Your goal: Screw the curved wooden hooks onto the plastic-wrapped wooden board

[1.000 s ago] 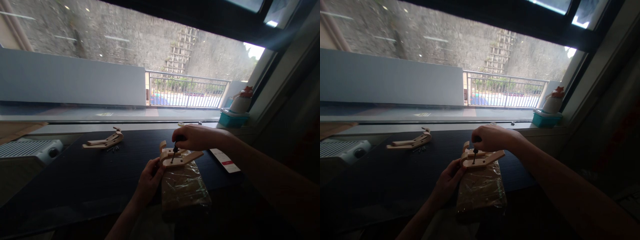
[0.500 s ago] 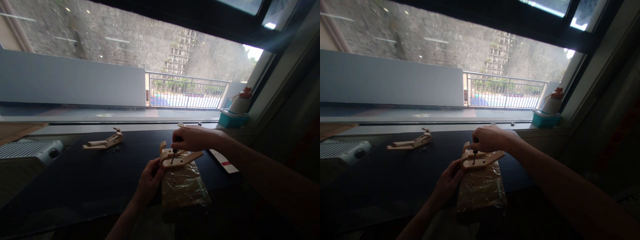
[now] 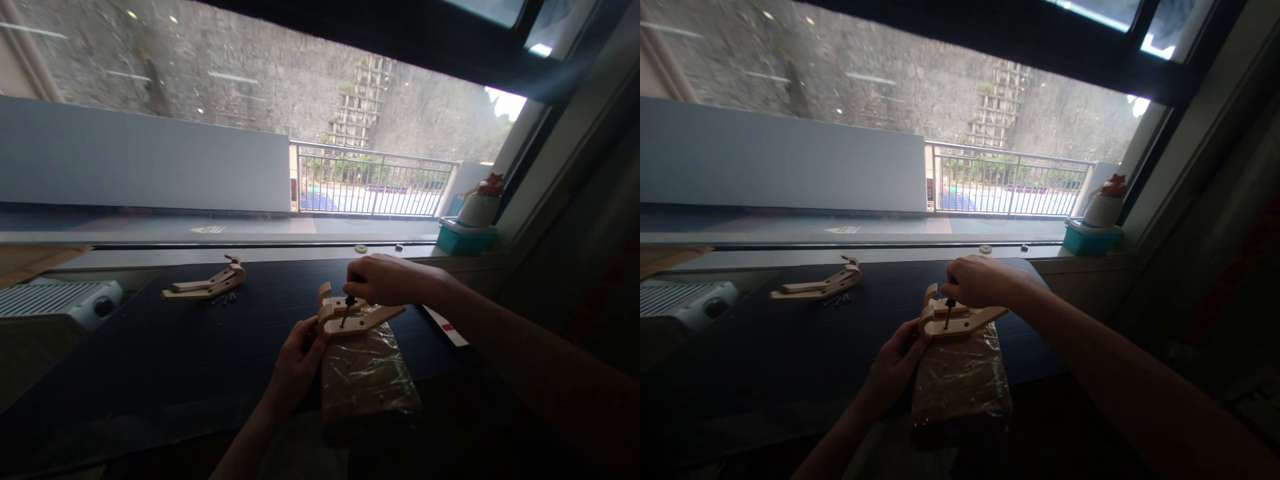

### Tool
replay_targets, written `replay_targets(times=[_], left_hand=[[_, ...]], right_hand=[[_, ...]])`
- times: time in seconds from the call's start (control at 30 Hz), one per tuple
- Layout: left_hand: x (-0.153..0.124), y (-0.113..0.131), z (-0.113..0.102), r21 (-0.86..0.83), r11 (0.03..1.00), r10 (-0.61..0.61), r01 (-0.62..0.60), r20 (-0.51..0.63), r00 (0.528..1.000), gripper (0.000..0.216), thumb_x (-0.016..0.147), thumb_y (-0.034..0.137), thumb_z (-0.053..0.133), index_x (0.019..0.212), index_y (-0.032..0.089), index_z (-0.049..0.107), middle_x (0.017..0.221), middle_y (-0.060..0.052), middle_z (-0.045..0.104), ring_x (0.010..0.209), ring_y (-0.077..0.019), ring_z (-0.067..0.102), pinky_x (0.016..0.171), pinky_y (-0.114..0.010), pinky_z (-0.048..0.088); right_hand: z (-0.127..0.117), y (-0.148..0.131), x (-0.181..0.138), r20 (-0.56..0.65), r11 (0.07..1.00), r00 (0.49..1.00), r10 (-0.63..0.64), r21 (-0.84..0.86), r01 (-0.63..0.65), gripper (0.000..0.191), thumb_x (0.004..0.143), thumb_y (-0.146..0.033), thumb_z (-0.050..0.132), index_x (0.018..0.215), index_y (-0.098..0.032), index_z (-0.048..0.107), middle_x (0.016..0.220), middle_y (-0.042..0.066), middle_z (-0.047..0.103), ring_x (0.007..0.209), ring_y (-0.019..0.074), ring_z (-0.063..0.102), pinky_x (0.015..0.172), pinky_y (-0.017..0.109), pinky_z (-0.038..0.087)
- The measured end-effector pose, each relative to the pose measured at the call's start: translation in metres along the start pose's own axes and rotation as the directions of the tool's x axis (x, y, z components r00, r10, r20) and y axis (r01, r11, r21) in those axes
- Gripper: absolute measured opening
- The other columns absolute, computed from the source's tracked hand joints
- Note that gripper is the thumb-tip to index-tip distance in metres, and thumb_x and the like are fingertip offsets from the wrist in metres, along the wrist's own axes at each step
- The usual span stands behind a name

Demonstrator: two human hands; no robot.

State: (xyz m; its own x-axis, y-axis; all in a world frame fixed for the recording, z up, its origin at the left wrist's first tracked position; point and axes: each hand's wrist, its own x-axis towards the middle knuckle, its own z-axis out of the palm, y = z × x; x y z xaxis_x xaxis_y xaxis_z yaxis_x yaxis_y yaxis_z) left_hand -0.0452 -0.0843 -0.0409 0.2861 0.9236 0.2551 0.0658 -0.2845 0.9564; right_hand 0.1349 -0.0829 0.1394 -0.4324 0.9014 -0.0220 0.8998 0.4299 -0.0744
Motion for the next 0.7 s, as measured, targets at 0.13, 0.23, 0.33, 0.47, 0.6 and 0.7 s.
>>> replay_targets(times=[0.13, 0.23, 0.33, 0.47, 0.6, 0.7], left_hand=[[0.0, 0.001, 0.0, 0.0, 1.0, 0.003, -0.003, 0.0, 1.0, 0.037, 0.081, 0.04, 0.054, 0.11, 0.018, 0.057, 0.099, -0.005, 0.062, 0.092, -0.0189, 0.057, 0.081, -0.031, 0.046], [0.0, 0.002, 0.0, -0.011, 1.0, -0.022, 0.022, -0.007, 1.0, 0.039, 0.08, 0.042, 0.055, 0.111, 0.017, 0.056, 0.099, -0.005, 0.062, 0.093, -0.0192, 0.057, 0.081, -0.031, 0.046], [0.0, 0.002, 0.0, -0.018, 0.999, -0.036, 0.035, -0.005, 0.999, 0.04, 0.079, 0.043, 0.056, 0.11, 0.017, 0.056, 0.099, -0.005, 0.062, 0.093, -0.0194, 0.057, 0.082, -0.031, 0.046], [0.0, 0.0, 0.0, -0.034, 0.999, -0.02, 0.02, -0.007, 1.0, 0.039, 0.078, 0.043, 0.057, 0.109, 0.018, 0.057, 0.098, -0.004, 0.062, 0.093, -0.0193, 0.056, 0.081, -0.03, 0.045], [0.0, 0.001, 0.0, -0.024, 0.999, -0.024, 0.024, -0.008, 1.0, 0.039, 0.079, 0.043, 0.057, 0.109, 0.018, 0.058, 0.096, -0.004, 0.062, 0.091, -0.019, 0.057, 0.079, -0.03, 0.046], [-0.001, 0.003, 0.0, -0.003, 1.0, -0.019, 0.019, -0.006, 1.0, 0.038, 0.08, 0.043, 0.055, 0.11, 0.019, 0.057, 0.096, -0.004, 0.062, 0.09, -0.0188, 0.057, 0.079, -0.031, 0.046]], right_hand=[[-0.009, -0.006, -0.001, 0.028, 0.999, 0.999, -0.022, -0.046, 0.023, 0.027, 0.081, -0.039, 0.05, 0.092, -0.02, 0.066, 0.078, 0.003, 0.065, 0.062, 0.0121, 0.051, 0.053, 0.024, 0.03], [-0.015, -0.009, -0.003, 0.045, 0.998, 0.997, -0.056, -0.04, 0.058, 0.023, 0.079, -0.03, 0.051, 0.095, -0.022, 0.065, 0.081, 0.001, 0.065, 0.064, 0.0115, 0.052, 0.054, 0.023, 0.031], [-0.015, -0.009, -0.002, 0.057, 0.997, 0.996, -0.073, -0.03, 0.075, 0.02, 0.078, -0.025, 0.05, 0.089, -0.021, 0.065, 0.079, 0.001, 0.065, 0.064, 0.0113, 0.051, 0.054, 0.023, 0.031], [-0.009, -0.005, 0.002, 0.036, 0.997, 0.997, -0.071, -0.01, 0.071, 0.02, 0.079, -0.026, 0.048, 0.087, -0.02, 0.065, 0.077, 0.001, 0.065, 0.063, 0.0111, 0.051, 0.054, 0.023, 0.031], [-0.003, -0.005, 0.006, 0.036, 0.999, 0.999, -0.032, -0.034, 0.033, 0.027, 0.082, -0.035, 0.045, 0.083, -0.017, 0.065, 0.072, 0.003, 0.064, 0.059, 0.0107, 0.049, 0.051, 0.024, 0.03], [-0.004, -0.008, 0.006, 0.034, 0.998, 0.999, -0.018, -0.061, 0.02, 0.031, 0.083, -0.039, 0.044, 0.082, -0.016, 0.065, 0.07, 0.004, 0.063, 0.057, 0.0107, 0.049, 0.049, 0.024, 0.029]])
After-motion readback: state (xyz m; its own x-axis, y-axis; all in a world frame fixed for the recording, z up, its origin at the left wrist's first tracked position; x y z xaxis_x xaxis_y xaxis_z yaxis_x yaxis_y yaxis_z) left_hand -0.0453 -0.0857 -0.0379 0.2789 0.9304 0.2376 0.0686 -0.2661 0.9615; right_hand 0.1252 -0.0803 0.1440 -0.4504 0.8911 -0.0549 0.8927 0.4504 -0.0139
